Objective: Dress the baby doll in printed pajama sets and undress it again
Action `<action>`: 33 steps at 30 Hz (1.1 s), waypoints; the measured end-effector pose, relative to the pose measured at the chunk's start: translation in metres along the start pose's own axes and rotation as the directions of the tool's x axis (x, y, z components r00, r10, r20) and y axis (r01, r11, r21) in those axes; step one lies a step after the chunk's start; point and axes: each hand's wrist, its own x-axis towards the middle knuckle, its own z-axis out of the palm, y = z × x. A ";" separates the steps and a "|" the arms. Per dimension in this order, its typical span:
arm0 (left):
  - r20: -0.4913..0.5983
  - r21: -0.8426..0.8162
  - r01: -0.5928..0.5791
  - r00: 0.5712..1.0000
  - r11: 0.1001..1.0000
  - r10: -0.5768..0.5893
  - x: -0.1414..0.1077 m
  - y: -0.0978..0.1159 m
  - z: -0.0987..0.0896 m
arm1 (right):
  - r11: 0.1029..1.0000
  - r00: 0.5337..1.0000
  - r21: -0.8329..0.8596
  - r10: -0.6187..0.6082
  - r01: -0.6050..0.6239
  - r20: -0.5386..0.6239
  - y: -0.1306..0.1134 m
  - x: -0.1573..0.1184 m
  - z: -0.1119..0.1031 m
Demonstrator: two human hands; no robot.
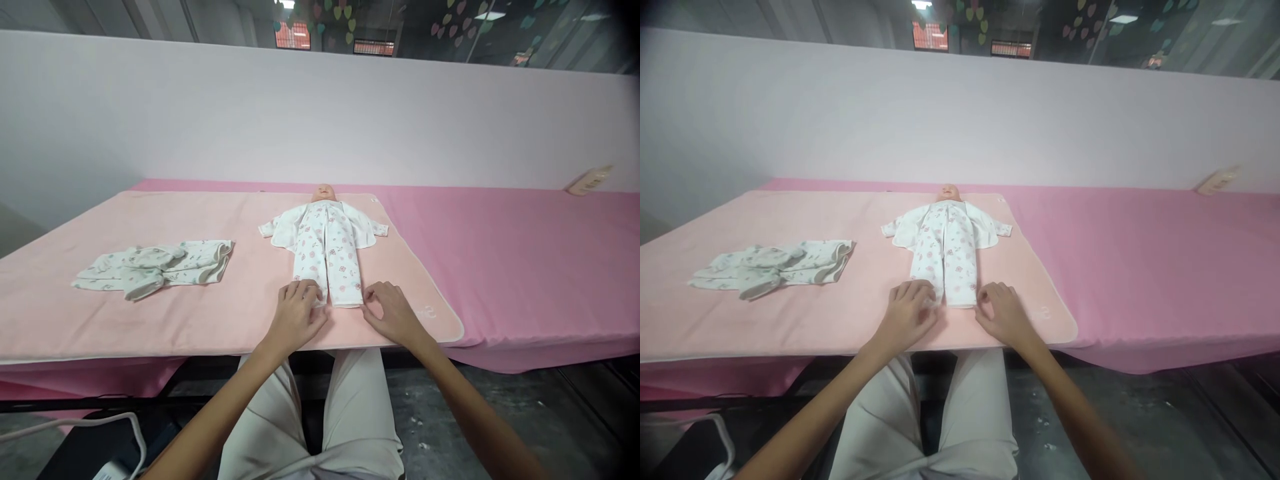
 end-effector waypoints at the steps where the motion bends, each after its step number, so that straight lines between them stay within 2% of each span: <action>1: -0.013 -0.026 0.018 1.000 0.999 -0.018 0.002 -0.010 -0.003 | 1.000 1.000 0.010 -0.004 0.004 0.002 0.002 0.002 -0.005; 4: -0.060 -0.046 0.096 0.993 0.994 -0.099 0.020 -0.053 -0.008 | 0.998 1.000 0.051 -0.024 0.023 0.000 0.015 0.025 -0.013; 7: -0.077 -0.011 0.139 0.987 0.990 -0.139 0.057 -0.103 -0.002 | 0.999 1.000 0.045 -0.027 0.028 -0.015 0.044 0.074 -0.007; 10: 0.019 -0.017 0.061 0.998 0.998 -0.061 0.100 -0.143 0.012 | 0.995 0.996 -0.036 -0.093 0.092 -0.012 0.077 0.134 0.013; 12: 0.115 -0.082 -0.021 0.993 0.996 0.030 0.121 -0.157 0.023 | 0.976 0.976 -0.057 -0.205 0.209 0.073 0.095 0.165 0.027; 15: 0.148 -0.123 -0.040 0.987 0.992 0.058 0.135 -0.165 0.037 | 0.951 0.940 -0.043 -0.294 0.306 0.172 0.110 0.186 0.046; 19: 0.120 -0.086 -0.003 0.993 0.996 0.013 0.134 -0.166 0.043 | 0.952 0.941 -0.018 -0.300 0.307 0.159 0.114 0.180 0.059; 23: 0.176 -0.096 -0.022 0.984 0.995 0.039 0.136 -0.169 0.037 | 0.965 0.948 0.022 -0.263 0.263 0.178 0.113 0.175 0.056; 28: 0.238 -0.066 -0.085 0.966 0.994 0.098 0.137 -0.175 0.020 | 0.983 0.951 0.022 -0.182 0.182 0.250 0.118 0.176 0.043; 31: 0.256 -0.053 -0.118 0.958 0.992 0.128 0.134 -0.173 0.014 | 0.982 0.959 -0.033 -0.171 0.183 0.226 0.121 0.174 0.040; 33: 0.227 -0.046 -0.113 0.967 0.993 0.120 0.132 -0.169 0.015 | 0.976 0.960 -0.078 -0.185 0.205 0.208 0.119 0.173 0.042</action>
